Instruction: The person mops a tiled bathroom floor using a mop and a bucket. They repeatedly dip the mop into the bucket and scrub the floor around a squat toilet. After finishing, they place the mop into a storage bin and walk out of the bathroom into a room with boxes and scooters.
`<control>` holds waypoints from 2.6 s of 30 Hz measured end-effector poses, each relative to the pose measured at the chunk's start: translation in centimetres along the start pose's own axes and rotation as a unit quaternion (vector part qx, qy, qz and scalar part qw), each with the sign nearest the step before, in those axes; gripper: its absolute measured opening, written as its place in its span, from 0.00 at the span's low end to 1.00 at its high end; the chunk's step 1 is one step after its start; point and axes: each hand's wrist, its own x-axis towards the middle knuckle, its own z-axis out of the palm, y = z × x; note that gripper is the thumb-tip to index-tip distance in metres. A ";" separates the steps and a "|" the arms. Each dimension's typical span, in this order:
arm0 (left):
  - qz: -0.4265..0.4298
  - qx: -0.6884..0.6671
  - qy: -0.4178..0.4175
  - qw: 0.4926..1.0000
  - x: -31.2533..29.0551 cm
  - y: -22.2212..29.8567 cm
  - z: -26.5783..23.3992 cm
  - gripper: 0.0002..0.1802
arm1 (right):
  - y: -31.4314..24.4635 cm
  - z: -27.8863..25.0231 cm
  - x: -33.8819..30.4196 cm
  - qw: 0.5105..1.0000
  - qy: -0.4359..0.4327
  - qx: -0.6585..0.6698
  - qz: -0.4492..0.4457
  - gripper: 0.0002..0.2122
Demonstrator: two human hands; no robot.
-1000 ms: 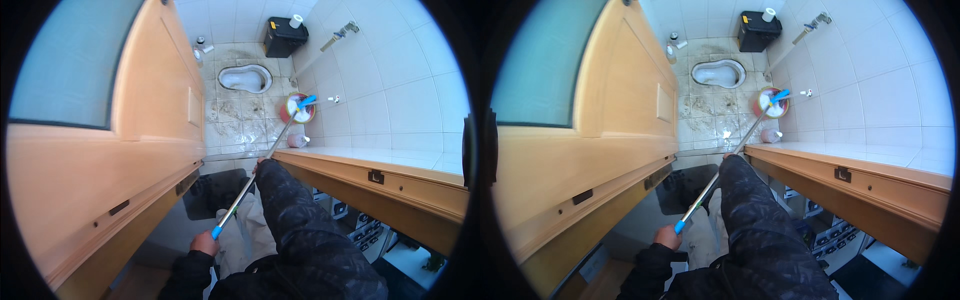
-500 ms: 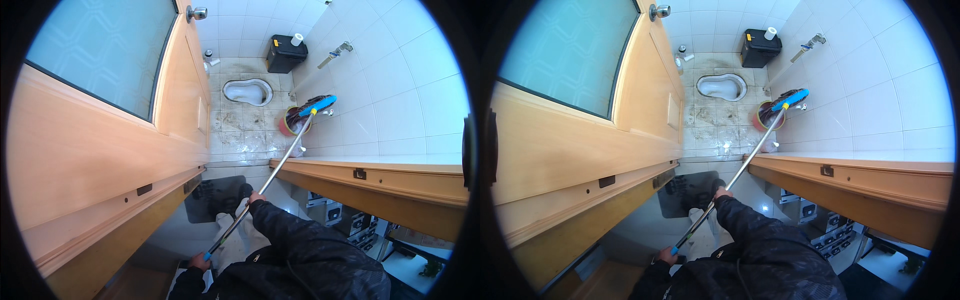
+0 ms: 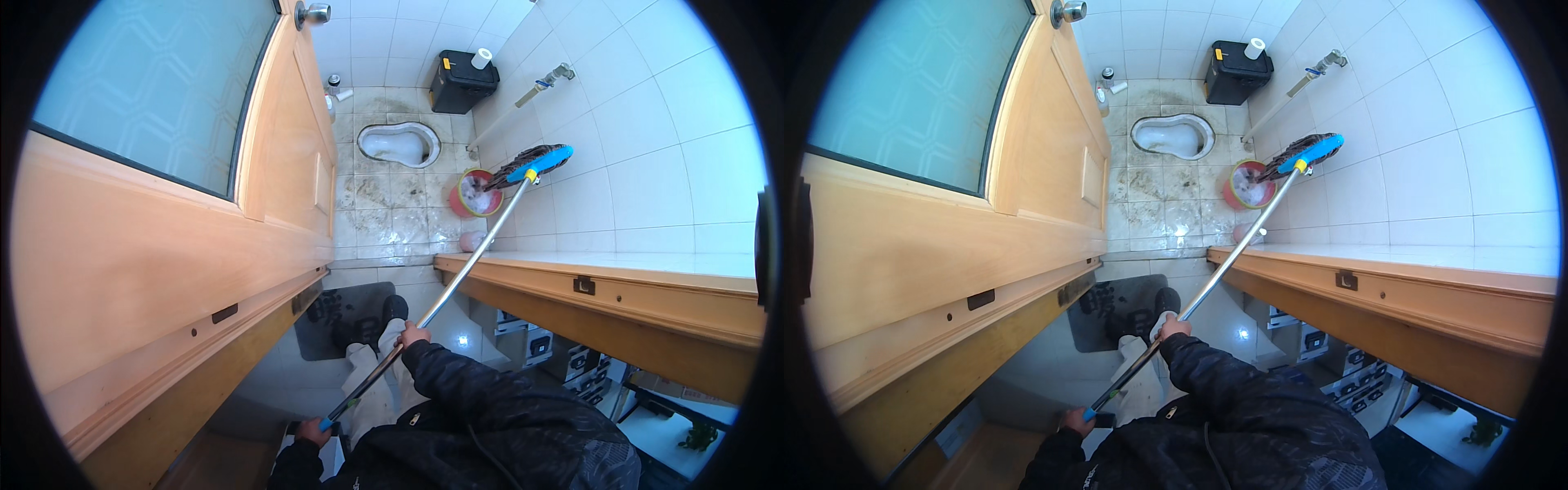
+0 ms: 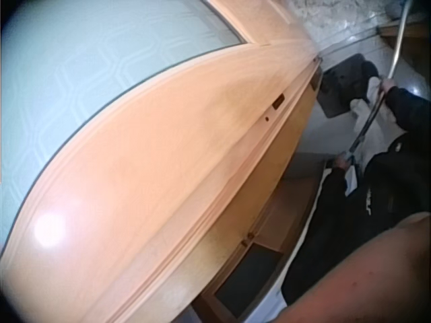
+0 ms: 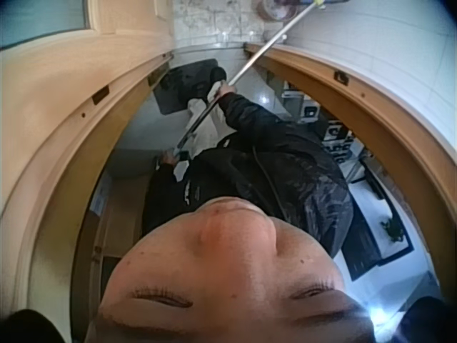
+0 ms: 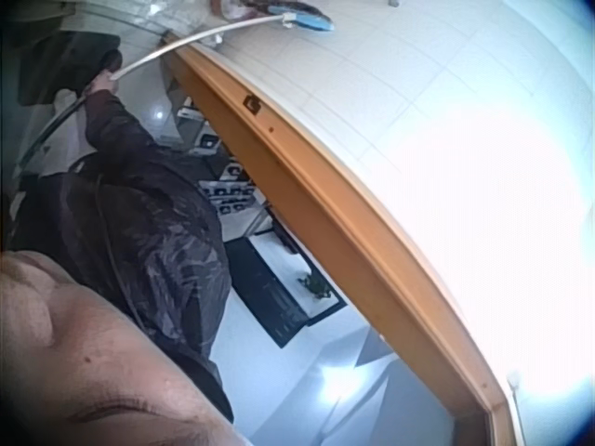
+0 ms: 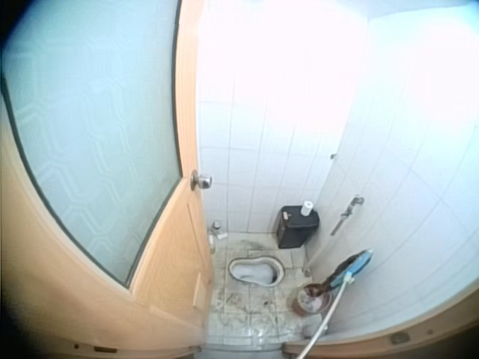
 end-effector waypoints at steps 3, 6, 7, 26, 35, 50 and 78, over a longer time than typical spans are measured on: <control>-0.023 0.013 -0.020 0.999 0.1 1.4 -0.6 0.13 | 0.1 -0.4 1.5 1.000 0.003 -0.004 0.010 0.13; -0.049 0.034 -0.026 0.998 0.5 3.4 -0.5 0.13 | 0.3 -0.1 4.1 0.997 0.054 -0.050 0.015 0.13; -0.064 0.027 -0.040 0.997 0.7 4.1 -0.6 0.14 | 0.5 -0.1 5.2 0.996 0.060 -0.059 0.021 0.14; -0.086 0.029 -0.012 0.996 1.9 22.4 -9.8 0.17 | -6.6 -0.5 18.7 0.998 -0.022 -0.048 0.034 0.07; -0.062 0.033 0.033 0.997 -3.4 5.6 -0.7 0.21 | 1.7 -1.0 4.2 0.994 0.059 -0.087 0.022 0.11; -0.023 0.026 0.066 0.997 -3.2 1.9 2.6 0.16 | -0.5 -2.9 -1.9 0.999 -0.023 -0.006 0.026 0.10; -0.071 -0.035 0.036 0.996 -1.2 17.4 -3.8 0.15 | -4.1 -3.6 16.5 0.741 -0.148 -0.643 -0.120 0.09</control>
